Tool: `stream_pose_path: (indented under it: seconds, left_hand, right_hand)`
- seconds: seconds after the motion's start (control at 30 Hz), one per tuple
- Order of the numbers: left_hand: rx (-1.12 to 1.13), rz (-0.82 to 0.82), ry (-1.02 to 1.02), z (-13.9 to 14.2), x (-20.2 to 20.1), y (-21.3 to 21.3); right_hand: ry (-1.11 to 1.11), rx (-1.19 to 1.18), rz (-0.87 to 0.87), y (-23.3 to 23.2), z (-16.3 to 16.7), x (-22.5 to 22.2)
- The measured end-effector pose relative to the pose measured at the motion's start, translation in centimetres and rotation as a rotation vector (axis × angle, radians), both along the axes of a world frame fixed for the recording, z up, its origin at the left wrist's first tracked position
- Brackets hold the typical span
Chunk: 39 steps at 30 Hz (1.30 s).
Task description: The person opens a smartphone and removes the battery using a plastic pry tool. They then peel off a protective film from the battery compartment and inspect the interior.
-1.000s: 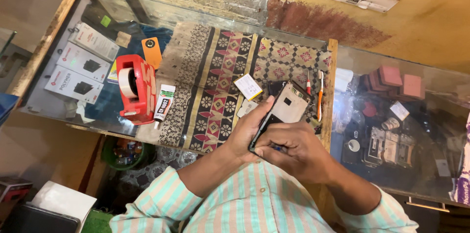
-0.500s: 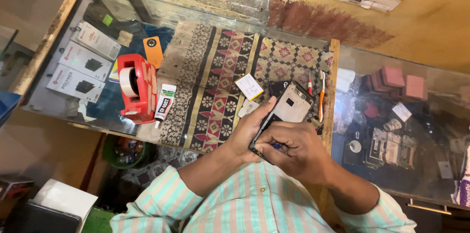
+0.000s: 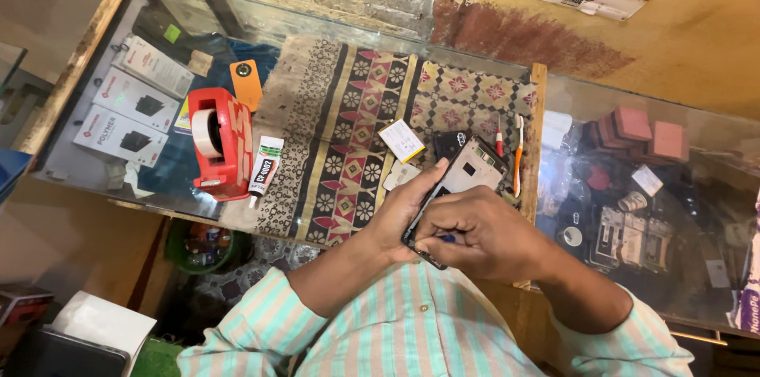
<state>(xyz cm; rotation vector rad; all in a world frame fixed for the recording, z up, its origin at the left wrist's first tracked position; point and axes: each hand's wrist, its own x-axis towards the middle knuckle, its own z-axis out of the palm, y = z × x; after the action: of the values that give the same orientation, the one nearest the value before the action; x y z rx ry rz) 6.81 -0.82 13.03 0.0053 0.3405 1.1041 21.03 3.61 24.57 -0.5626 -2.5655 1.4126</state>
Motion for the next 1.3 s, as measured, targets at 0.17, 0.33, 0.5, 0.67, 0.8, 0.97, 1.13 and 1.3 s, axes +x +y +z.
stream_pose_path:
  seconds: [0.17, 0.33, 0.5, 0.67, 0.8, 0.97, 1.13, 1.3]
  left_hand:
    - [0.032, -0.044, -0.042, 0.3, -0.3, 0.0]
    - [0.048, -0.087, -0.063, 0.1, -0.3, 0.2]
    - [0.124, -0.107, -0.177, -0.1, -0.4, -0.1]
    - [0.069, -0.08, -0.117, 0.2, -0.2, 0.0]
    - [0.054, -0.112, -0.081, 0.1, -0.3, 0.1]
    - [0.123, -0.084, -0.117, 0.0, -0.5, 0.4]
    - [0.096, -0.117, -0.078, 0.6, -0.8, 0.2]
    - [0.154, -0.118, -0.133, 0.4, -1.0, 0.1]
  right_hand:
    - [0.049, 0.049, 0.041, 0.2, -0.1, 0.1]
    - [-0.006, 0.067, 0.011, 0.2, -0.1, 0.5]
    - [0.036, 0.112, -0.103, -1.0, -1.0, 0.4]
    - [0.121, 0.176, -0.216, -2.1, -2.5, 0.3]
    - [0.188, 0.303, -0.23, -2.4, -3.3, 0.2]
    - [0.24, 0.387, -0.217, -2.4, -3.5, 0.0]
    - [0.235, 0.332, -0.129, -2.0, -2.6, 0.8]
    - [0.252, 0.435, -0.124, -2.0, -2.3, 1.1]
